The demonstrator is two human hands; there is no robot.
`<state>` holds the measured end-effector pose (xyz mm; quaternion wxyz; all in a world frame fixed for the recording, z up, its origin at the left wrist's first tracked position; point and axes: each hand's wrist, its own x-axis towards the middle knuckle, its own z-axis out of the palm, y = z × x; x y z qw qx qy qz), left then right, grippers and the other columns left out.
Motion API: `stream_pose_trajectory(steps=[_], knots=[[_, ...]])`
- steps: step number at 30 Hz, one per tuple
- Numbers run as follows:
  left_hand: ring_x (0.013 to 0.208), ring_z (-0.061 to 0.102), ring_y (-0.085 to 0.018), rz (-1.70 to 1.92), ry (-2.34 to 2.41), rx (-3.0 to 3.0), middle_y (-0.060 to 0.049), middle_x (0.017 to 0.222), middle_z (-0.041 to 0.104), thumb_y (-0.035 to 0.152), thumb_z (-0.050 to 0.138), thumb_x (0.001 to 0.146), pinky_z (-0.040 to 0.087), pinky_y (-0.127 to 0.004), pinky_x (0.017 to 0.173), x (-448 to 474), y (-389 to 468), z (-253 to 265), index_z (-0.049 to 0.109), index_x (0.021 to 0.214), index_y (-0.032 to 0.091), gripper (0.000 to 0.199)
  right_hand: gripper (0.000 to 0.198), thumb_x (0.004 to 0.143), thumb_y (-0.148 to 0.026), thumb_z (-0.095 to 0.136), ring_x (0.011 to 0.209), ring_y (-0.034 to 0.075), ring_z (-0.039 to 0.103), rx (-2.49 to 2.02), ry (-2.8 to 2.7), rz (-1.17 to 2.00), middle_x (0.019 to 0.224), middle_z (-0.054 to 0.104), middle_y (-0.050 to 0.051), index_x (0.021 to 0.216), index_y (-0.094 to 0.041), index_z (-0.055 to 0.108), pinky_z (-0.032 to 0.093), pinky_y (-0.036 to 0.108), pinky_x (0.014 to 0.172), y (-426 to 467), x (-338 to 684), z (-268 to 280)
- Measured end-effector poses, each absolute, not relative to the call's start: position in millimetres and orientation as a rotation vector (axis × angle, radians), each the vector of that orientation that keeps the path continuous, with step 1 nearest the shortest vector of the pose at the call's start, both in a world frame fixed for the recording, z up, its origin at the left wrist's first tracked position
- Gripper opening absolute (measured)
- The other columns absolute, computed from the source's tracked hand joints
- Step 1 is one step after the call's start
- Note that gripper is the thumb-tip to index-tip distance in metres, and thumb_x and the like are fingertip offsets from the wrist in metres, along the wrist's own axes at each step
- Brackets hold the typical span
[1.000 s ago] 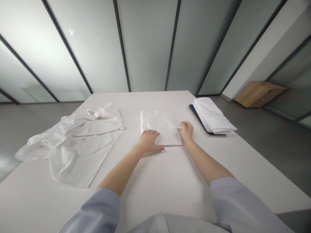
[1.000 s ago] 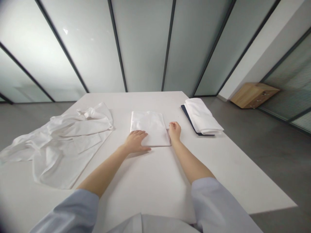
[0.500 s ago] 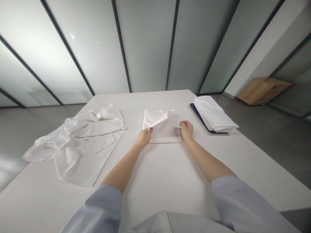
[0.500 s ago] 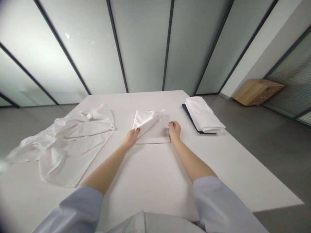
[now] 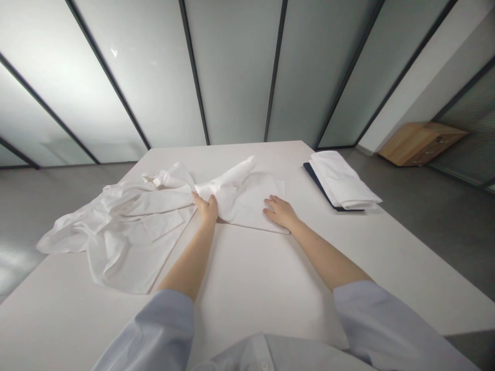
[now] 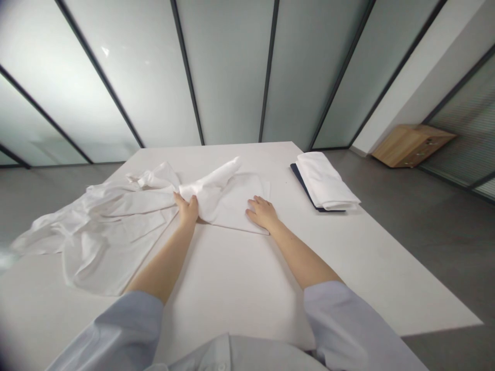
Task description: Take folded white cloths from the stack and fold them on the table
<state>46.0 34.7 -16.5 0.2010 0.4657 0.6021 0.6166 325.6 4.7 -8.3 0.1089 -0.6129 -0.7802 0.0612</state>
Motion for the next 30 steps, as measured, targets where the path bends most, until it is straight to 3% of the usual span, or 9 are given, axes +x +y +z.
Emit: stream_pose_trajectory(steps=[2, 5, 8, 12, 16, 23, 30], knots=[[0.148, 0.012, -0.030, 1.751, 1.903, 1.536, -0.023, 0.158, 0.016, 0.028, 0.058, 0.080, 0.012, -0.045, 0.120, 46.5, 27.2, -12.0, 0.018, 0.150, 0.004, 0.084, 0.051, 0.093, -0.041, 0.044, 0.140, 0.028, 0.033, -1.905, -2.289, 0.174, 0.152, 0.038, 0.014, 0.139, -0.018, 0.049, 0.029, 0.043, 0.111, 2.6, 321.8, -5.3], [0.146, 0.021, -0.028, 1.528, 1.948, 1.957, -0.019, 0.156, 0.028, 0.023, 0.053, 0.082, 0.018, -0.044, 0.119, 57.0, 13.3, -2.1, 0.032, 0.146, 0.009, 0.069, 0.050, 0.093, -0.039, 0.042, 0.140, 0.030, 0.033, -1.999, -2.236, 0.147, 0.151, 0.038, 0.016, 0.137, -0.017, 0.049, 0.030, 0.047, 0.108, 0.7, 320.9, 0.4], [0.141, 0.032, -0.027, 1.034, 1.851, 2.286, -0.012, 0.150, 0.042, 0.028, 0.050, 0.086, 0.023, -0.044, 0.117, 72.4, 2.9, 2.5, 0.049, 0.137, 0.019, 0.052, 0.044, 0.091, -0.037, 0.044, 0.131, 0.033, 0.044, -2.056, -2.159, 0.082, 0.141, 0.050, 0.019, 0.127, -0.017, 0.058, 0.037, 0.047, 0.100, 0.0, 325.9, 6.9], [0.141, 0.032, -0.032, 0.548, 1.936, 2.244, -0.013, 0.149, 0.043, 0.042, 0.050, 0.089, 0.021, -0.052, 0.116, 81.0, 0.7, -1.5, 0.054, 0.134, 0.020, 0.050, 0.033, 0.086, -0.039, 0.050, 0.108, 0.031, 0.059, -2.141, -2.058, -0.030, 0.115, 0.066, 0.016, 0.105, -0.019, 0.069, 0.040, 0.042, 0.087, 2.2, 339.8, 13.9], [0.141, 0.031, -0.036, 0.496, 2.084, 2.134, -0.017, 0.150, 0.040, 0.051, 0.048, 0.089, 0.024, -0.054, 0.114, 75.1, 4.1, -4.7, 0.051, 0.136, 0.018, 0.058, 0.035, 0.088, -0.039, 0.046, 0.099, 0.027, 0.062, -2.183, -1.897, -0.022, 0.100, 0.071, 0.012, 0.108, -0.020, 0.068, 0.038, 0.041, 0.088, 7.1, 355.8, 12.0], [0.140, 0.034, -0.034, 0.451, 2.050, 2.164, -0.015, 0.149, 0.042, 0.052, 0.048, 0.089, 0.027, -0.051, 0.112, 73.3, 3.1, -1.6, 0.052, 0.135, 0.021, 0.055, 0.051, 0.082, -0.044, 0.055, 0.111, 0.036, 0.053, -2.304, -1.555, 0.024, 0.118, 0.060, 0.023, 0.120, -0.010, 0.060, 0.038, 0.047, 0.089, 16.1, 372.8, 0.3], [0.140, 0.033, -0.035, 0.472, 2.043, 2.153, -0.017, 0.149, 0.042, 0.048, 0.049, 0.089, 0.025, -0.052, 0.113, 76.0, 1.5, 0.0, 0.051, 0.136, 0.018, 0.055, 0.027, 0.084, -0.026, 0.048, 0.103, 0.034, 0.055, -2.196, -1.562, 0.070, 0.101, 0.069, 0.015, 0.098, -0.018, 0.069, 0.036, 0.049, 0.091, 19.6, 378.1, 0.7]])
